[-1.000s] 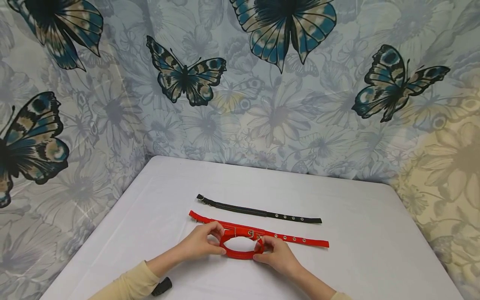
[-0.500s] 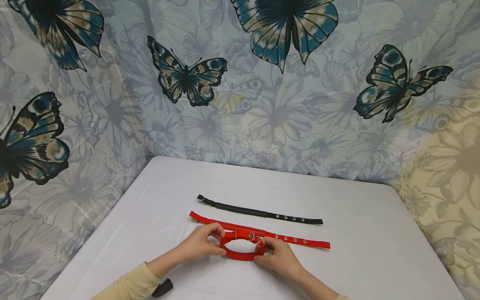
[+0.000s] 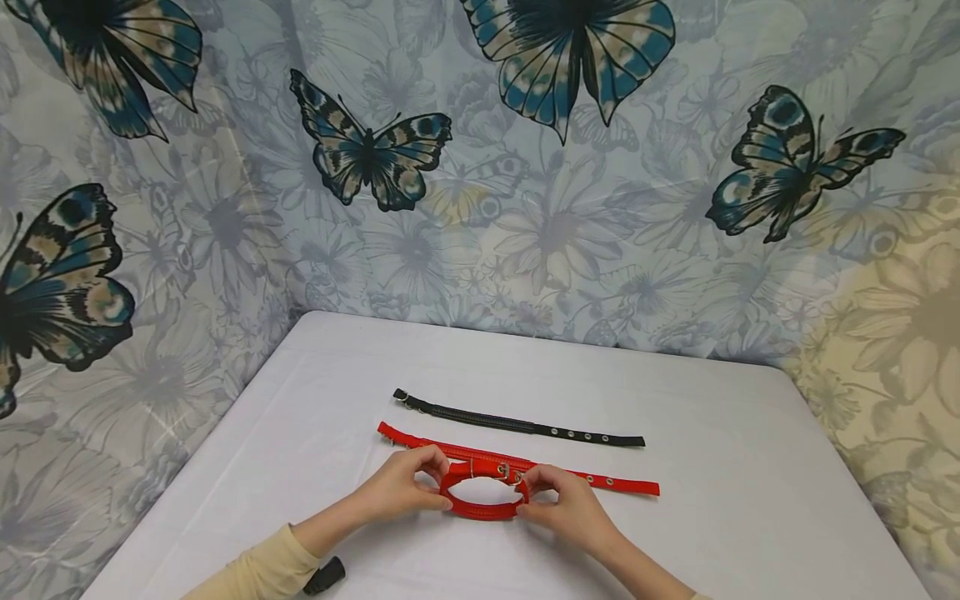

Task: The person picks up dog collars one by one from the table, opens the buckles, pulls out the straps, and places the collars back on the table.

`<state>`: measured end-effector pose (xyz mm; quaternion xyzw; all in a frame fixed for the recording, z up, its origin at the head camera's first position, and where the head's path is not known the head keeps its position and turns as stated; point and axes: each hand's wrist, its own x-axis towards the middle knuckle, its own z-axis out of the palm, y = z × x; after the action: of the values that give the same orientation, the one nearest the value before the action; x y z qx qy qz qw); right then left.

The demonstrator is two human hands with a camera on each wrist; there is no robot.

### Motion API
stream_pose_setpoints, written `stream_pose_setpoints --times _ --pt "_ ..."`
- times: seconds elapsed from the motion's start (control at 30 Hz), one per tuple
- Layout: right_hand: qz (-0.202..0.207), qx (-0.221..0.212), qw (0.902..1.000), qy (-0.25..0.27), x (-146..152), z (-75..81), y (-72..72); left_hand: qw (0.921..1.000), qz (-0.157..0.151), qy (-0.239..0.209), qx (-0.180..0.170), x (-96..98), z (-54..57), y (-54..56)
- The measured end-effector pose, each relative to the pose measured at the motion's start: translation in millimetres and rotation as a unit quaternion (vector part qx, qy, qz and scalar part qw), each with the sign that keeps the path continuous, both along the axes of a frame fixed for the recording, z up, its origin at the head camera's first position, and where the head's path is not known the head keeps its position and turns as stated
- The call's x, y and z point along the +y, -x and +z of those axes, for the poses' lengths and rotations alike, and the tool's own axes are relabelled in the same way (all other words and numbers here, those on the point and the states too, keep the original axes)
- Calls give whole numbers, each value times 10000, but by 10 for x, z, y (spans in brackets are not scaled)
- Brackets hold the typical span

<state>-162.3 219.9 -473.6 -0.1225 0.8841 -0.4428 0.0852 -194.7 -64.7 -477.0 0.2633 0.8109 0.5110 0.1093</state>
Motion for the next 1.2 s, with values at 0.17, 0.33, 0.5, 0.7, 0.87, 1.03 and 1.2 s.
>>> stream_pose_setpoints --times 0.17,0.33,0.5,0.7,0.87,1.03,1.2 --pt "-69 -102 9999 119 -9 -16 2 10000 9 38 -40 -5 -4 -6" --pt "-122 -143 9996 201 -17 -25 3 9997 19 40 -223 -10 1 -11" --pt "-102 -89 9998 164 -17 -26 14 9988 -8 -107 -484 -20 62 -8" --pt "-89 -82 9998 170 -15 -21 18 9979 -106 -178 -606 -36 134 1" --pt "-86 -47 9999 130 -17 -18 17 9980 -154 -259 -564 -41 149 0" --pt "-86 -47 9999 124 -23 -23 17 9981 -147 -286 -532 -49 142 0" --pt "-117 -71 9998 144 -24 -11 4 9981 -162 -308 -500 -51 142 0"
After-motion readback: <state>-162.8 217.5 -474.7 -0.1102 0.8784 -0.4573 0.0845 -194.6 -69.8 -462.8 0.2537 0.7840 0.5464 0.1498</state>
